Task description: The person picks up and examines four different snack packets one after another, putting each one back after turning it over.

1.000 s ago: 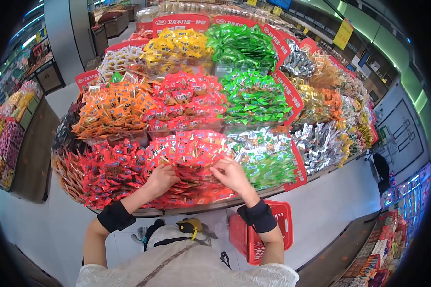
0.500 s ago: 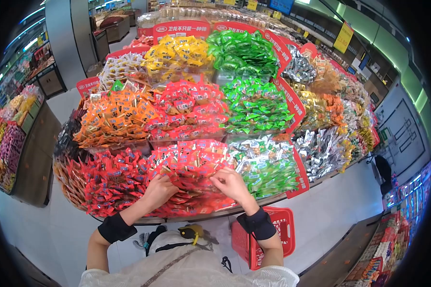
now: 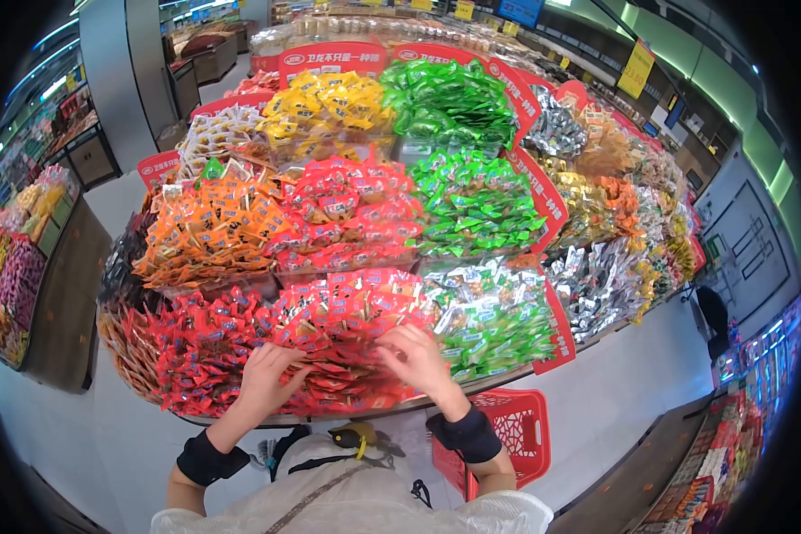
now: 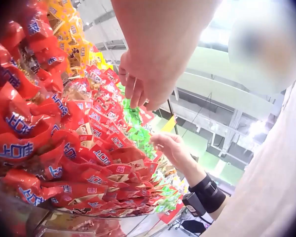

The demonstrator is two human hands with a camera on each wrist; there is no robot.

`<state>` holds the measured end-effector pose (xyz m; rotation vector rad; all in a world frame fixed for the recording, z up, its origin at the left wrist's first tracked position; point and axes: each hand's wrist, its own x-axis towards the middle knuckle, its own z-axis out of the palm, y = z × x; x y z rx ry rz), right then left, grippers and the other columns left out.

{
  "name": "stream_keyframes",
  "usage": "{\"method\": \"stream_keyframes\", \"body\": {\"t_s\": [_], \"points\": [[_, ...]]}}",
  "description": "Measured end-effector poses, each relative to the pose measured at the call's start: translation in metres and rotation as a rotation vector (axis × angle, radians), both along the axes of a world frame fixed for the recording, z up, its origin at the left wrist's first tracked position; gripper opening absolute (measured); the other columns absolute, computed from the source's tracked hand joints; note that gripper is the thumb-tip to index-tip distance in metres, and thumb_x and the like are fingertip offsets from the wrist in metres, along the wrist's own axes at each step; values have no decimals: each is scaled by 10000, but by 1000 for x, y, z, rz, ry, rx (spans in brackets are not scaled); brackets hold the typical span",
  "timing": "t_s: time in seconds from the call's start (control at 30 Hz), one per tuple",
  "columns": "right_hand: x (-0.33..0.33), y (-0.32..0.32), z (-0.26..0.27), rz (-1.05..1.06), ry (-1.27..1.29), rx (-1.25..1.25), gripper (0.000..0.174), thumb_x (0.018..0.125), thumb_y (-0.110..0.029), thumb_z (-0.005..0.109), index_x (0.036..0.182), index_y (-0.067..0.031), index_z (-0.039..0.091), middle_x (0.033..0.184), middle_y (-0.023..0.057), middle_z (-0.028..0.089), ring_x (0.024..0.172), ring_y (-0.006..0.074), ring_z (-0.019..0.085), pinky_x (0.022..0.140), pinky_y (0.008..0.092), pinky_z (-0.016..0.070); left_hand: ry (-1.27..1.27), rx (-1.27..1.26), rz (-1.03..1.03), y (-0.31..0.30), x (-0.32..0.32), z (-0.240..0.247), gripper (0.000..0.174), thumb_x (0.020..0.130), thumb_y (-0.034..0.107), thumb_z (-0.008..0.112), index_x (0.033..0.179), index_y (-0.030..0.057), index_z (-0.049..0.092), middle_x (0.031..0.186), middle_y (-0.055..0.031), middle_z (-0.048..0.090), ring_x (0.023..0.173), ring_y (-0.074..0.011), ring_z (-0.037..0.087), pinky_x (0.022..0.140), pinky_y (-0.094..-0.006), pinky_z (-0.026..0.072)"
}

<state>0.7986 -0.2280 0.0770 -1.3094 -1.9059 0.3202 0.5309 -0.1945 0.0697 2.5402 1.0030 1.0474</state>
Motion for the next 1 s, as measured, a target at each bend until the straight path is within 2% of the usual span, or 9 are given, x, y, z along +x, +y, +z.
{"method": "stream_keyframes", "body": {"t_s": [0.03, 0.17, 0.33, 0.57, 1.0], "points": [[-1, -2, -4, 8, -10, -27, 164, 746, -67, 642, 903, -36, 607, 860, 92, 588, 795, 246, 556, 690, 324, 453, 8, -27, 20, -1, -2, -6, 278, 699, 132, 693, 945, 70, 577, 854, -45, 584, 796, -227, 533, 699, -339, 403], [-7, -7, -14, 5, -21, 0, 182, 743, -59, 644, 919, -41, 605, 881, 100, 585, 853, 258, 554, 735, 330, 448, -44, -86, 73, 0, -8, -22, 324, 706, 125, 685, 994, 59, 553, 866, -76, 569, 807, -255, 528, 710, -353, 406], [-10, -12, -15, 1, 17, -25, 170, 756, -62, 637, 921, -38, 605, 882, 98, 586, 852, 257, 555, 729, 328, 449, -56, -186, 130, -1, -13, -23, 330, 712, 107, 673, 1013, 52, 548, 848, -93, 555, 814, -275, 526, 716, -361, 412], [-11, -12, -26, -17, 46, -12, 163, 727, -56, 651, 883, -48, 603, 846, 89, 587, 791, 262, 555, 682, 336, 452, -76, -205, 94, -5, -14, -40, 339, 721, 97, 663, 1033, 44, 542, 879, -103, 567, 846, -282, 535, 723, -371, 416], [-13, -14, -28, -21, 59, -41, 147, 744, -63, 646, 883, -39, 607, 848, 92, 588, 794, 258, 551, 688, 328, 453, -86, -208, 79, -11, -14, -41, 351, 725, 91, 660, 1048, 34, 536, 913, -101, 576, 867, -273, 540, 734, -362, 411]]}}
